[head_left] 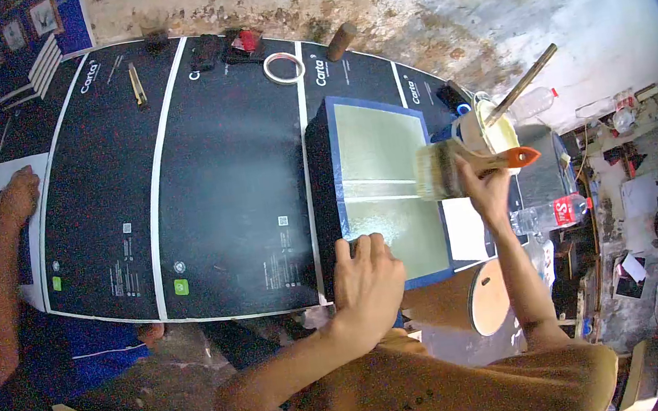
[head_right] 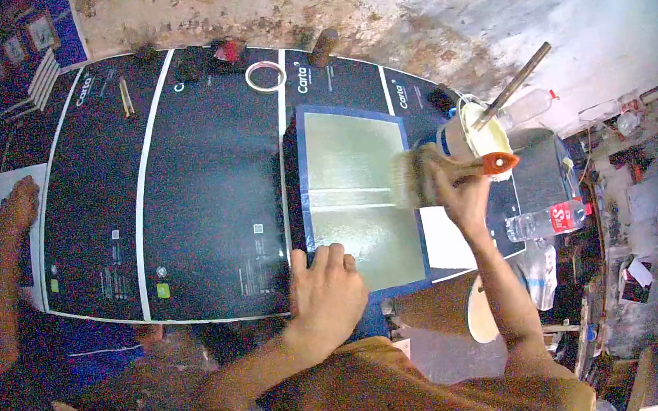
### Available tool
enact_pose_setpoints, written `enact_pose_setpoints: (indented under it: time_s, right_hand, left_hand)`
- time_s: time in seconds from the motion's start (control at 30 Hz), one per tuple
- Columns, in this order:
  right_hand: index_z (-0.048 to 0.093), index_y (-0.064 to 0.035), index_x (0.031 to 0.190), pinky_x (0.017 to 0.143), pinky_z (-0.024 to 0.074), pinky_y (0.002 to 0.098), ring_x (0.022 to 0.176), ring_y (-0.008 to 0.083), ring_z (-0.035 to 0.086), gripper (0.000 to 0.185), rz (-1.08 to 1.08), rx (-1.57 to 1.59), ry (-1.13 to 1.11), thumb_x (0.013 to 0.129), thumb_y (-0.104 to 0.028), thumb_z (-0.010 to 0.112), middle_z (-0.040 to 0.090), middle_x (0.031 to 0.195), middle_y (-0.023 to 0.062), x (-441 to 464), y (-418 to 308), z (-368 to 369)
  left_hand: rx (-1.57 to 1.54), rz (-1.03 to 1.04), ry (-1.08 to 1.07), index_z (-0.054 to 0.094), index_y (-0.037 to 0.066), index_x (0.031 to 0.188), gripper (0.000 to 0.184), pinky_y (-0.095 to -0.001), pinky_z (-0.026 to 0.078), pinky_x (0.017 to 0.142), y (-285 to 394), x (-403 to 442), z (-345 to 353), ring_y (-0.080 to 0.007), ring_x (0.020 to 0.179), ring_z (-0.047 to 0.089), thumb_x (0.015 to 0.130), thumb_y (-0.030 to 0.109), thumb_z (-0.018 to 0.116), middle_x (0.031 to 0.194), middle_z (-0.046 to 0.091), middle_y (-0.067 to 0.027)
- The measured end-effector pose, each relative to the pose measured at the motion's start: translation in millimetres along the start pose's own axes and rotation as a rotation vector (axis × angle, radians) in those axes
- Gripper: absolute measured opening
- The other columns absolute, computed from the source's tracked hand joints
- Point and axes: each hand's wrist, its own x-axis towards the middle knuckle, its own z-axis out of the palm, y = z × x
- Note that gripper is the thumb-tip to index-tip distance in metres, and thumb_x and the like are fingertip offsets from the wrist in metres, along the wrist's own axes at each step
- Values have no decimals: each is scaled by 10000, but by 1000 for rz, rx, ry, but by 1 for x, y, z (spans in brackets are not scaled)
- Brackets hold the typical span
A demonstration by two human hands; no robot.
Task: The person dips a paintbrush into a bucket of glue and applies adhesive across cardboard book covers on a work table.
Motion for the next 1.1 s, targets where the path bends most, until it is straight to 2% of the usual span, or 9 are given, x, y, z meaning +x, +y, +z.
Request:
enact_pose_setpoints:
  time_s: [0.1,0.17,0.37,0.47,0.57,0.6,0.8,0.93,1.1]
  right_hand:
    - [656,65,988,717,491,250,799,110,608,239,-62,-116,-4,835,-110,711,680,886,84,10,23,-42]
    - [651,41,1037,728,509,261,815,124,623,278,-27,79,2,829,-128,727,679,943,69,16,-14,-53]
    - [683,-17,978,749,502,302,853,170,637,264,-387,226,-587,793,-185,766,678,929,70,28,-86,-4]
    - [674,-19,974,734,504,345,832,232,642,269,-629,232,-710,793,-200,756,668,913,104,43,-73,35]
    - [670,-25,960,725,498,374,831,291,626,253,-644,20,-694,800,-209,736,655,929,125,53,-42,19]
    - [665,-32,962,752,488,391,873,314,610,240,-778,-20,-736,805,-206,718,645,957,131,60,-28,6]
    - [673,-66,954,781,474,406,906,303,596,222,-657,-363,-851,761,-173,700,626,941,121,77,4,-73]
    - [636,-5,928,738,474,365,836,232,594,214,-620,-281,-767,743,-81,714,597,887,113,74,-48,-71]
    - [648,17,921,713,478,381,847,292,599,227,-842,83,-883,779,-149,709,627,885,137,58,-106,7]
  left_hand:
    - [-19,6,-33,692,11,881,301,-414,338,783,0,0,-3,-212,911,542,749,279,656,884,596,-82]
    - [-12,-10,-63,686,16,900,363,-420,334,800,2,-1,-6,-213,949,522,741,343,686,925,589,-79]
    - [37,-18,-115,677,24,936,401,-432,329,833,9,-3,-10,-222,978,512,770,389,676,982,590,-91]
    - [39,-52,-119,676,27,945,410,-436,329,839,12,-3,-11,-223,987,511,770,397,677,994,590,-94]
    - [16,-74,-106,678,29,943,411,-437,330,837,11,-5,-10,-220,989,512,760,398,686,990,587,-90]
    - [12,-82,-106,678,30,943,411,-437,329,837,10,-5,-8,-219,988,512,757,397,689,988,586,-89]
    - [-10,-79,-72,677,32,941,409,-437,328,833,11,-8,-5,-216,985,512,750,394,698,976,574,-81]
    - [25,-66,-78,675,31,941,410,-436,329,833,12,-8,-7,-218,984,511,751,394,693,976,572,-83]
    - [33,-72,-64,675,29,942,405,-434,330,829,13,-8,-6,-217,979,509,752,386,689,978,574,-83]
